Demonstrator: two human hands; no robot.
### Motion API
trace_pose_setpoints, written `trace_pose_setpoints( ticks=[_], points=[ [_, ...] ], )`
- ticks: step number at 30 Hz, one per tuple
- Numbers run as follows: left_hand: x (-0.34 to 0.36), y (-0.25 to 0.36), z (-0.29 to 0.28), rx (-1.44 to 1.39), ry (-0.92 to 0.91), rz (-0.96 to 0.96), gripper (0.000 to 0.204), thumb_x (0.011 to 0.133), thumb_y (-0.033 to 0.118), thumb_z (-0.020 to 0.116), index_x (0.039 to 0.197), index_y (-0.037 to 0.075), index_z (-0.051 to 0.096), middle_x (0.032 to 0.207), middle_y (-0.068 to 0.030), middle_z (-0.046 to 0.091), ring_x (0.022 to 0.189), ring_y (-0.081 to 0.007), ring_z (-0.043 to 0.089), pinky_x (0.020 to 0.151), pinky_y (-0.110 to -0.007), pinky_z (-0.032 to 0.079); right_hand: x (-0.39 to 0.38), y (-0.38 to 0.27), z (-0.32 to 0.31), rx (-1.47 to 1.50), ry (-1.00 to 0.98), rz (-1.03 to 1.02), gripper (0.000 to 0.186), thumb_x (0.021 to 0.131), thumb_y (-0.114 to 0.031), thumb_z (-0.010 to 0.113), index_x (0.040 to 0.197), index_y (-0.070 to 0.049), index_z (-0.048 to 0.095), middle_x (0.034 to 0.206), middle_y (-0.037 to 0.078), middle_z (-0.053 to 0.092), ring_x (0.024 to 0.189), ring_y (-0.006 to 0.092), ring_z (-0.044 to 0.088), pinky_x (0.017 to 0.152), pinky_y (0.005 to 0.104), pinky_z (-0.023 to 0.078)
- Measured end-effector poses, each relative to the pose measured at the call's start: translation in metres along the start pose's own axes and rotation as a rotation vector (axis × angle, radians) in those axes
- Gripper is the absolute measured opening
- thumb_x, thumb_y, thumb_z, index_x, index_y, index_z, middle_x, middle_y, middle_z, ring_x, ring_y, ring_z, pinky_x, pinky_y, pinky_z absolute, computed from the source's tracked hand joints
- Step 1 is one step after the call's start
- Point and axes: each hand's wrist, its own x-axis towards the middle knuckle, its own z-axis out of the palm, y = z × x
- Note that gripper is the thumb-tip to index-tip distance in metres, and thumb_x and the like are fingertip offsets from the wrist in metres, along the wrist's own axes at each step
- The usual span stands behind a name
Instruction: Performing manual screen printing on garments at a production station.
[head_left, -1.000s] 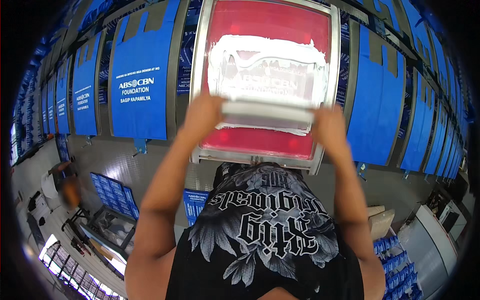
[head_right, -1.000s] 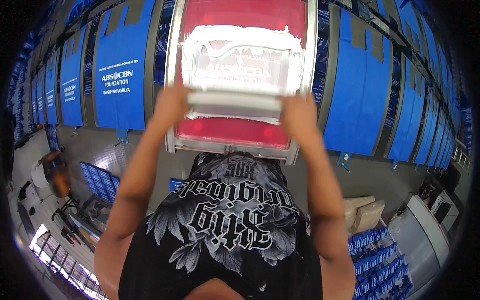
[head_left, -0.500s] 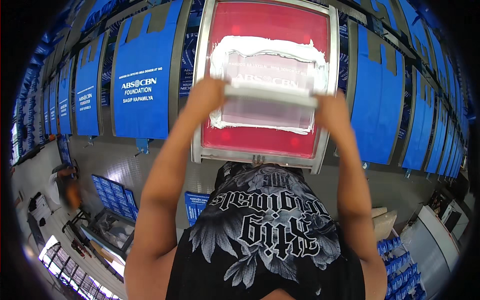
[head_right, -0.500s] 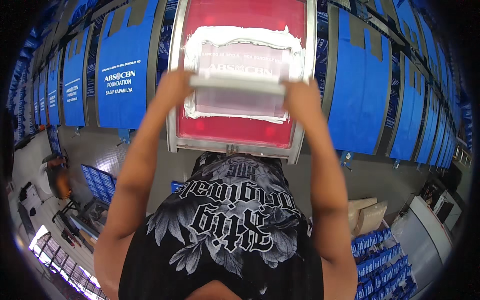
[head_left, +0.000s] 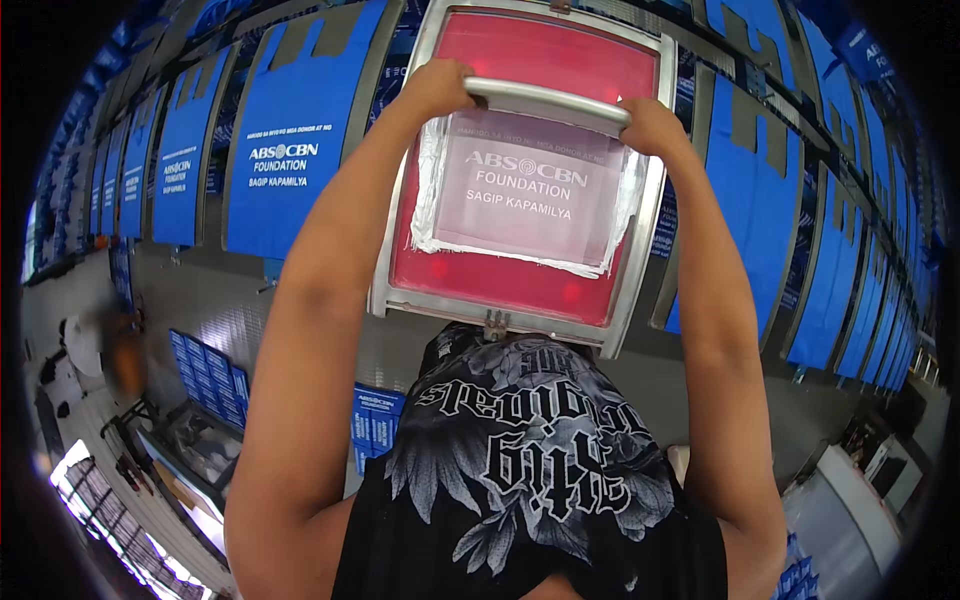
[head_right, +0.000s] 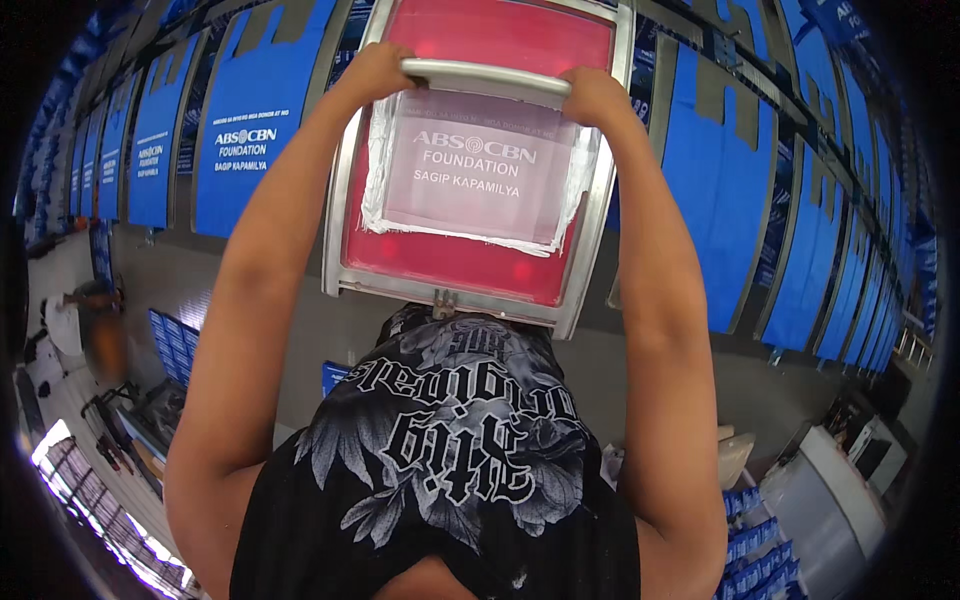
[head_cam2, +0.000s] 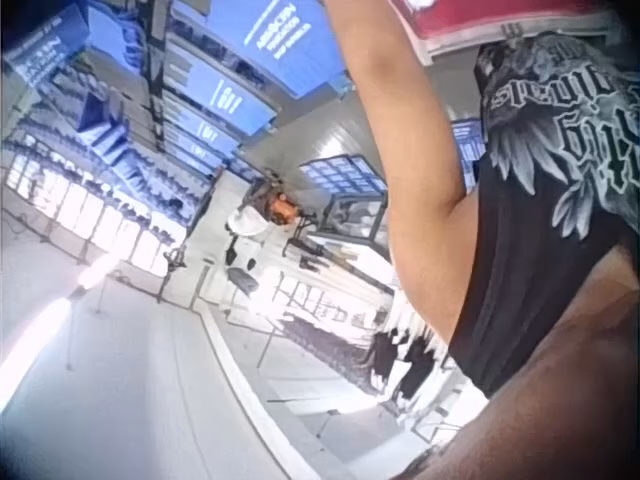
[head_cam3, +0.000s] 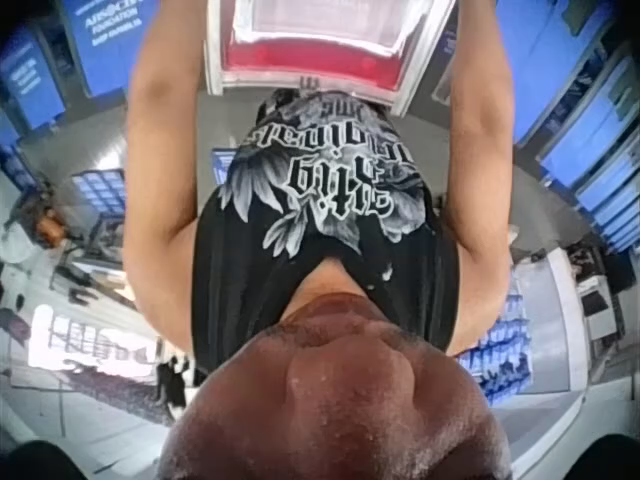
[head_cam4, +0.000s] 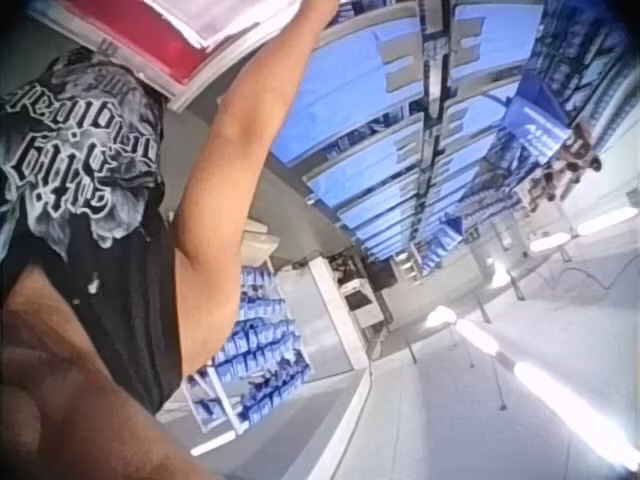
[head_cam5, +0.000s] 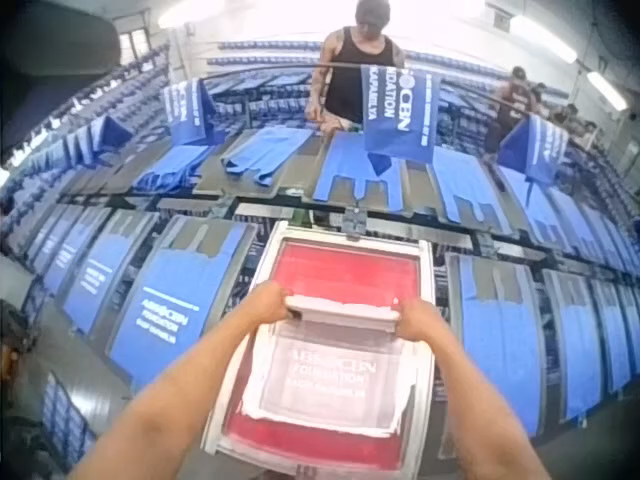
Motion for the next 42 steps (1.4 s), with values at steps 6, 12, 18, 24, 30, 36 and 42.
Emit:
trace_pose_setpoints(
  ticks=[6, 12, 18, 24, 30, 36, 42],
  points=[
    [-0.100, 0.047, -0.021, 0.161, 0.619, -0.033, 0.056, 0.076, 0.041, 0.067, 0.119, 0.008, 0.051, 0.115, -0.0170, 0.055, 0.097, -0.0330, 0.055, 0.085, -0.042, 0.042, 0.008, -0.001, -0.063, 0.118, -0.066, -0.012, 0.051, 0.060, -0.009, 0.053, 0.110, -0.010, 0.063, 0.085, 0.018, 0.066, 0.076, 0.0300, 0.066, 0.072, 0.0356, 0.053],
    [-0.300, 0.095, 0.121, -0.821, -0.804, -0.476, 0.057, 0.082, 0.056, 0.055, 0.081, 0.000, 0.064, 0.072, -0.0126, 0.062, 0.064, -0.0204, 0.060, 0.061, -0.035, 0.047, 0.046, 0.012, -0.027, 0.087, -0.242, -0.165, 0.055, 0.058, -0.016, 0.067, 0.111, -0.004, 0.061, 0.099, 0.021, 0.064, 0.094, 0.0356, 0.060, 0.084, 0.0365, 0.047],
    [-0.327, 0.113, 0.170, -1.381, -0.561, -0.412, 0.044, 0.089, 0.044, 0.054, 0.082, 0.002, 0.063, 0.067, -0.0005, 0.056, 0.062, -0.0089, 0.050, 0.058, -0.023, 0.042, 0.058, -0.030, -0.024, 0.006, -0.046, -0.238, 0.055, 0.060, -0.009, 0.058, 0.115, -0.005, 0.059, 0.107, 0.021, 0.061, 0.098, 0.0348, 0.059, 0.088, 0.0362, 0.045],
    [-0.321, 0.126, 0.115, -1.394, -0.632, -0.272, 0.042, 0.092, 0.041, 0.051, 0.075, 0.004, 0.062, 0.061, 0.0011, 0.054, 0.053, -0.0062, 0.048, 0.050, -0.021, 0.039, 0.002, -0.055, -0.031, -0.007, -0.012, -0.124, 0.057, 0.062, -0.008, 0.056, 0.119, -0.007, 0.057, 0.113, 0.019, 0.059, 0.107, 0.0342, 0.056, 0.092, 0.0384, 0.044],
    [-0.322, 0.125, 0.124, -1.384, -0.595, -0.365, 0.044, 0.092, 0.042, 0.050, 0.073, 0.004, 0.061, 0.057, 0.0004, 0.053, 0.050, -0.0074, 0.047, 0.048, -0.021, 0.040, -0.196, -0.149, 0.024, 0.037, -0.015, -0.013, 0.039, 0.067, -0.001, 0.056, 0.104, -0.012, 0.063, 0.089, 0.011, 0.063, 0.089, 0.0311, 0.058, 0.082, 0.0416, 0.044],
    [-0.312, 0.131, 0.139, -1.007, -0.625, -0.515, 0.050, 0.089, 0.048, 0.051, 0.071, 0.003, 0.061, 0.054, -0.0022, 0.053, 0.046, -0.0102, 0.047, 0.045, -0.024, 0.039, -0.230, -0.136, 0.062, 0.061, 0.168, -0.123, 0.026, 0.067, -0.008, 0.064, 0.093, -0.009, 0.061, 0.088, 0.008, 0.063, 0.091, 0.0258, 0.058, 0.082, 0.0388, 0.041],
    [-0.319, 0.110, 0.153, -0.759, -0.646, -0.497, 0.050, 0.086, 0.048, 0.053, 0.073, 0.002, 0.065, 0.059, -0.0097, 0.060, 0.053, -0.0176, 0.056, 0.054, -0.031, 0.046, -0.198, -0.052, 0.032, 0.196, -0.037, 0.055, 0.042, 0.064, -0.029, 0.074, 0.101, -0.011, 0.064, 0.094, 0.008, 0.066, 0.100, 0.0263, 0.058, 0.096, 0.0587, 0.029]
  ],
)
